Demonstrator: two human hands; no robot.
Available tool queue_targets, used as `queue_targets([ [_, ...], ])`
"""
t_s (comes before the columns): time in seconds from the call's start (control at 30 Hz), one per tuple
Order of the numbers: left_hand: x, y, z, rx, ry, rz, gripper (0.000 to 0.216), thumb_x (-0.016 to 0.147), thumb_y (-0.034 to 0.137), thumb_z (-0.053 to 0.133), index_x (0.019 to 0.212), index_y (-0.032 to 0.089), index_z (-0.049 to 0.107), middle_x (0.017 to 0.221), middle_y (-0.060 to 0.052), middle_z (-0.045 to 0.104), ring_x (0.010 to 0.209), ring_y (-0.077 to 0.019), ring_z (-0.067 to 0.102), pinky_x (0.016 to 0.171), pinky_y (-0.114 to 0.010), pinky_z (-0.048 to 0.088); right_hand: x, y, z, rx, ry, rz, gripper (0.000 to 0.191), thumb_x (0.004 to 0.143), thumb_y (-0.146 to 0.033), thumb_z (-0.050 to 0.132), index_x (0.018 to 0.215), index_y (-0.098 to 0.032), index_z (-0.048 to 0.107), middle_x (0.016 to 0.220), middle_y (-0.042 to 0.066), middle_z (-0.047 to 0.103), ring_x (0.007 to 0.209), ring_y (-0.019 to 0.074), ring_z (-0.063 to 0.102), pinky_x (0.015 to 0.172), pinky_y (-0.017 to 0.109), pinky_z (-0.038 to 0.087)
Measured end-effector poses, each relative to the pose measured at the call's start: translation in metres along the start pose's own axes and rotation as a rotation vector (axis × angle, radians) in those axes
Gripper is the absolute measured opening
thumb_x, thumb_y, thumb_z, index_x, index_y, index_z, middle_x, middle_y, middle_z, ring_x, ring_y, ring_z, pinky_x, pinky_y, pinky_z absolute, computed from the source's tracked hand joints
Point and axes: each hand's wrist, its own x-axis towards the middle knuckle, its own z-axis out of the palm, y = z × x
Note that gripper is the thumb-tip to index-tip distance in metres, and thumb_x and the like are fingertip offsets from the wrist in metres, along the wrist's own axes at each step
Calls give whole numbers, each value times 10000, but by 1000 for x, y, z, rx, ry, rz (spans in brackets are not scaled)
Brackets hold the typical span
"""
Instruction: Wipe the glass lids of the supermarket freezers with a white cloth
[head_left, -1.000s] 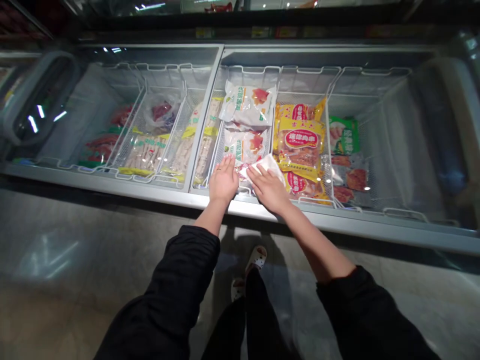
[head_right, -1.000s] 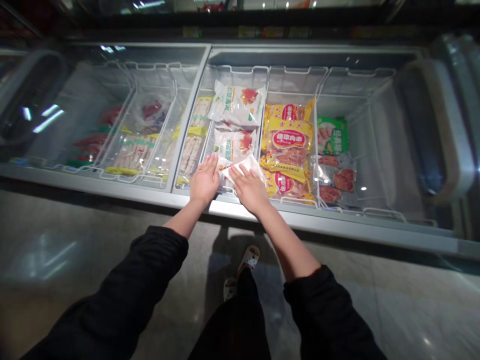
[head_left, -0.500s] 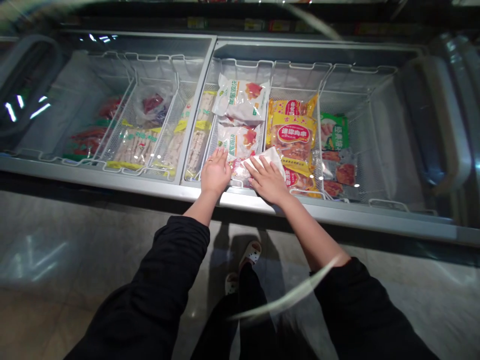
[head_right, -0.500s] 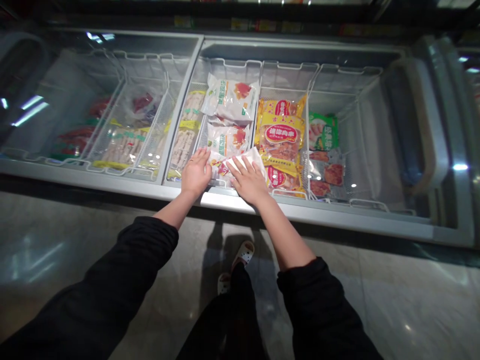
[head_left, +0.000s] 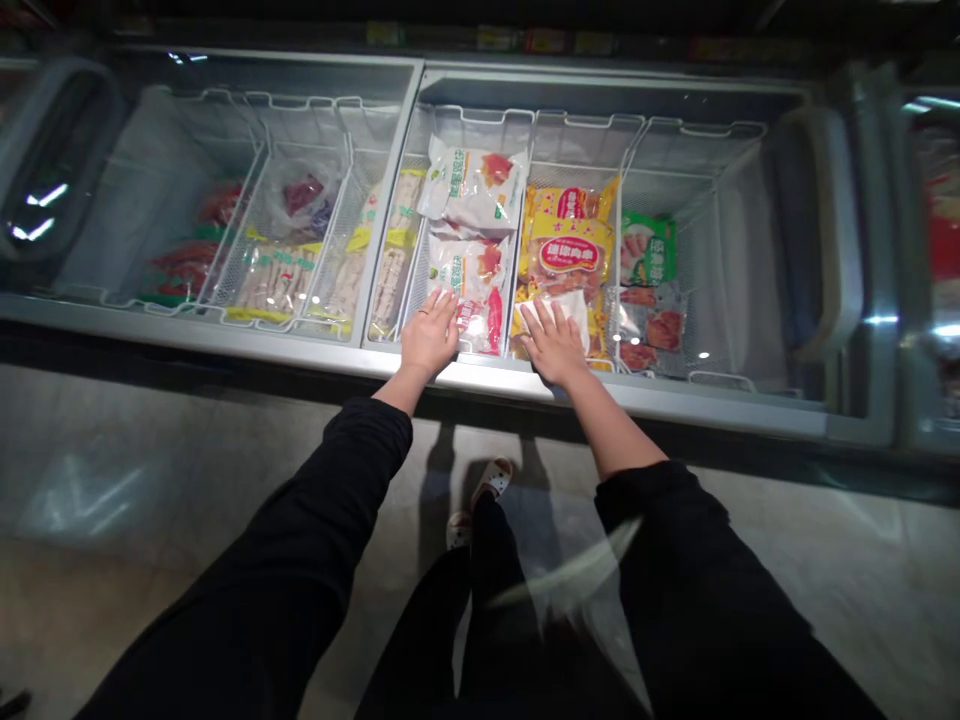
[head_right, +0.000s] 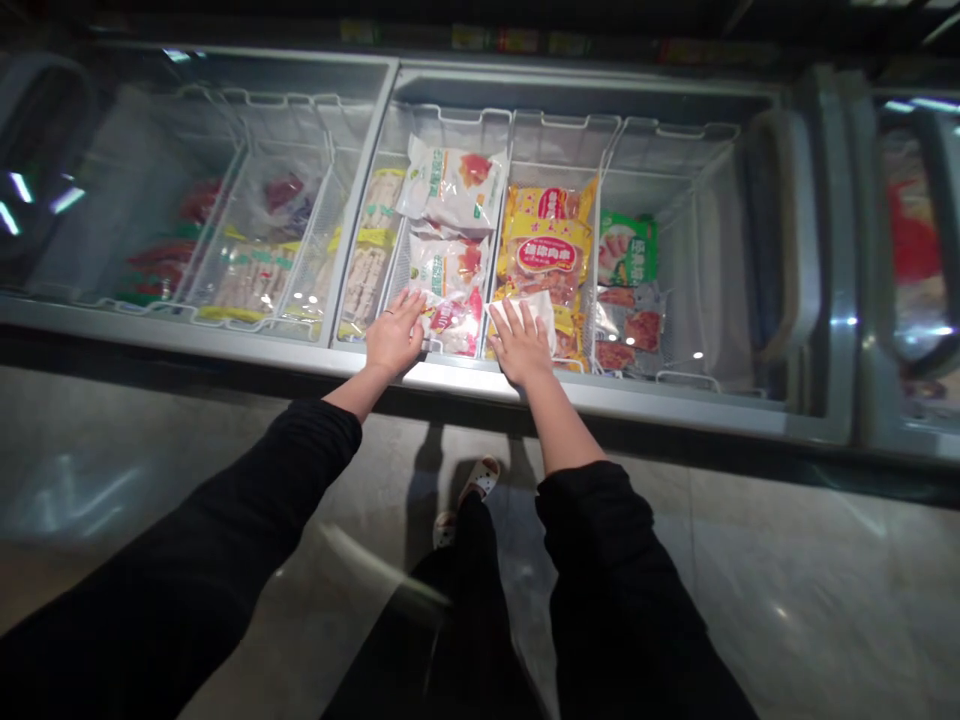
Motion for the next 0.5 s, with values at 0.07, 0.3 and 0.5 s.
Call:
queue_targets([
  [0.07,-6,18,8,-3,-7,-46,525,964,131,439,1480,150,538,1558,-77,496,1504,-211,379,1264,-404,296,0,-8,0,11,-18,5,619,1057,-405,274,1651,-279,155,1732,-13,51,1591,293,20,1279,572,115],
  [0.3,-8,63,26,9,6,-116,534,1001,142,396,1531,107,456,1607,-114,421,1532,-217,321,1281,-401,264,-5,-17,7,42,-40,-270,595,1044,-318,330,1633,-276,250,1707,-13,191,1587,274,98,1277,563,163],
  [0.5,-7,59,25,-12,7,-153,582,987,119,393,1568,137,395,1643,-88,364,1542,-195,294,1294,-385,231,-12,28,-10,113,-150,-553,710,906,-9,362,1551,-296,439,1620,-12,402,1549,256,262,1239,556,286],
])
